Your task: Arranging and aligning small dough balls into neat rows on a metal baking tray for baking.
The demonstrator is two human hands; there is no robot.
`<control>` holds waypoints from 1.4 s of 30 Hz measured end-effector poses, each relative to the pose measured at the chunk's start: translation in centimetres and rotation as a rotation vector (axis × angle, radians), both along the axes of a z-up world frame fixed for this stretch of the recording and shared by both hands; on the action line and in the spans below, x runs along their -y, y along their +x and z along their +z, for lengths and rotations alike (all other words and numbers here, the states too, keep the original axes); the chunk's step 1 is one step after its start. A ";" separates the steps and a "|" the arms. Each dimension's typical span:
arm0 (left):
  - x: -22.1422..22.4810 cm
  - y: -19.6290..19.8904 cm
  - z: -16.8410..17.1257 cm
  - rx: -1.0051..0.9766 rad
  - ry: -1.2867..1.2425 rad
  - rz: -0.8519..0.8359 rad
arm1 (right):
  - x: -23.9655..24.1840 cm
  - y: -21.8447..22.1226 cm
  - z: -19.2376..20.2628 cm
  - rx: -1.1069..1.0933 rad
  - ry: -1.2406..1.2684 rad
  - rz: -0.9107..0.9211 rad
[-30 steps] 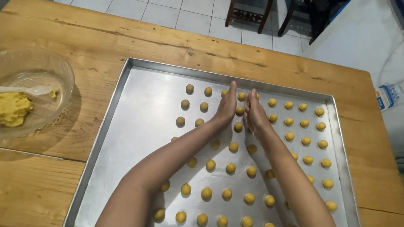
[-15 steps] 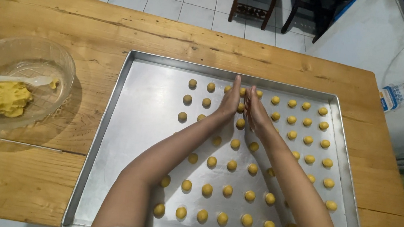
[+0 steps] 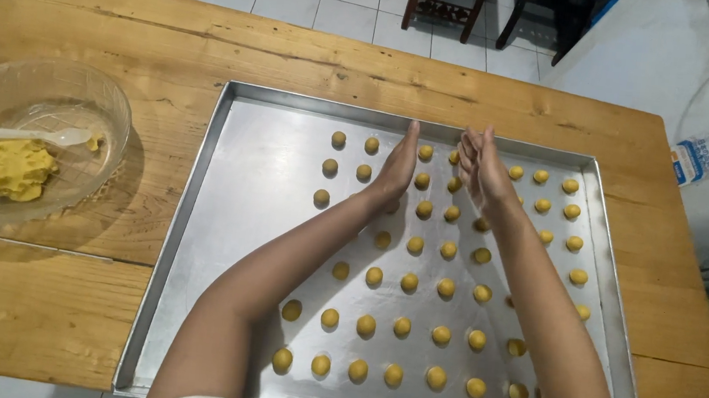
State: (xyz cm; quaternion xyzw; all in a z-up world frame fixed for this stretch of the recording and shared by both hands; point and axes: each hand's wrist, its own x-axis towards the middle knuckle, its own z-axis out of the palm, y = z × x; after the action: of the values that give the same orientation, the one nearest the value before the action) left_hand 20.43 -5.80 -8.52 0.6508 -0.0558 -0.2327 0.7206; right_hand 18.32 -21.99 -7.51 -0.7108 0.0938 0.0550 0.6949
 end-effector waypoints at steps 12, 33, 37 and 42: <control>1.1 -0.1 -0.6 0.014 0.046 -0.100 | -2.1 0.5 -2.7 -0.132 -0.041 0.145; -3.1 -4.2 4.3 0.059 0.029 -0.143 | -2.0 -5.4 4.1 -0.015 -0.045 0.080; -4.8 -7.9 5.9 0.016 0.050 -0.183 | -3.3 -9.2 4.4 -0.075 -0.042 0.096; -4.7 -9.9 4.4 -0.124 0.124 -0.290 | -4.9 -11.2 1.4 -0.205 -0.066 0.142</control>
State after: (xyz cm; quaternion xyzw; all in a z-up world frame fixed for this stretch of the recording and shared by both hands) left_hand 10.55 -1.13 -4.10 0.6634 -0.0904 -0.3770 0.6400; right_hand 7.17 -17.13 -6.13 -0.7289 0.1158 0.1733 0.6522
